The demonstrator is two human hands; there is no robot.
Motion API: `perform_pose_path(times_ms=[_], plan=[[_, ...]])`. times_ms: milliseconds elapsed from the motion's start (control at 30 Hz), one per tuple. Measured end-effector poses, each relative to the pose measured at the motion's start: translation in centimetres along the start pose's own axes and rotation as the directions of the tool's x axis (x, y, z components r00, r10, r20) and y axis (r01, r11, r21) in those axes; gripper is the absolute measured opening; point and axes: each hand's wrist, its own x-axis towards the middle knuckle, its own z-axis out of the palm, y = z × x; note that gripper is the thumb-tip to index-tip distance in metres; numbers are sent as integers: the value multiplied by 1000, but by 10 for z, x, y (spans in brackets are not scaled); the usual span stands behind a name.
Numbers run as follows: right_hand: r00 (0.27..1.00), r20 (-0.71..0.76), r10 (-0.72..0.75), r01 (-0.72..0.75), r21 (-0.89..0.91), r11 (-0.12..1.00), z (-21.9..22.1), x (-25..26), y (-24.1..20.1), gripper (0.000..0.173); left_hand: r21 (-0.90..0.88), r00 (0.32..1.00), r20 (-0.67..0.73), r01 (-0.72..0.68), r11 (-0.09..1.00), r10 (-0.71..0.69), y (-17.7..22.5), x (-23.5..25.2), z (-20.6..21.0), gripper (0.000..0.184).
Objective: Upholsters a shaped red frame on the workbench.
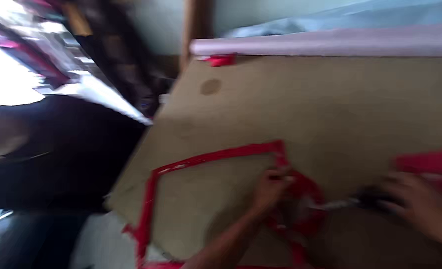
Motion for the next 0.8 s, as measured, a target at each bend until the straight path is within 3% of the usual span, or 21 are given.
perform_pose_path(times_ms=[33,133,200,233,300,367,467,500,600,700,800], plan=[[992,-6,122,-122,36,992,21,-24,25,31,38,1000,-17,-14,999,15,-15,3,1,49],[861,218,459,-484,75,872,18,-61,8,26,209,999,41,-13,978,5,-34,18,8,43],[766,380,519,-621,226,751,22,-98,-7,27,340,992,108,18,940,-58,-34,22,19,37],[752,426,503,-645,316,696,30,-114,-15,29,374,990,120,28,927,-79,-30,25,21,34],[782,388,488,-623,492,608,44,-141,-32,32,309,988,130,43,950,-87,-21,29,20,32],[853,191,487,-496,589,638,60,-151,-50,31,104,988,146,44,994,-59,-21,30,14,35],[852,-134,507,-407,440,800,76,-133,-71,46,-69,983,179,48,996,-35,-40,32,16,40],[850,-170,498,-421,347,838,79,-125,-69,56,-84,984,177,32,996,-17,-45,28,23,40],[883,-138,448,-414,220,883,102,-85,-59,71,-43,983,155,-94,995,100,-52,19,25,38],[914,-189,359,-333,157,930,104,-35,-46,71,19,963,191,-196,980,189,-56,24,29,34],[948,-149,282,-260,153,953,97,-6,-40,67,101,959,205,-222,970,198,-63,22,32,33]])
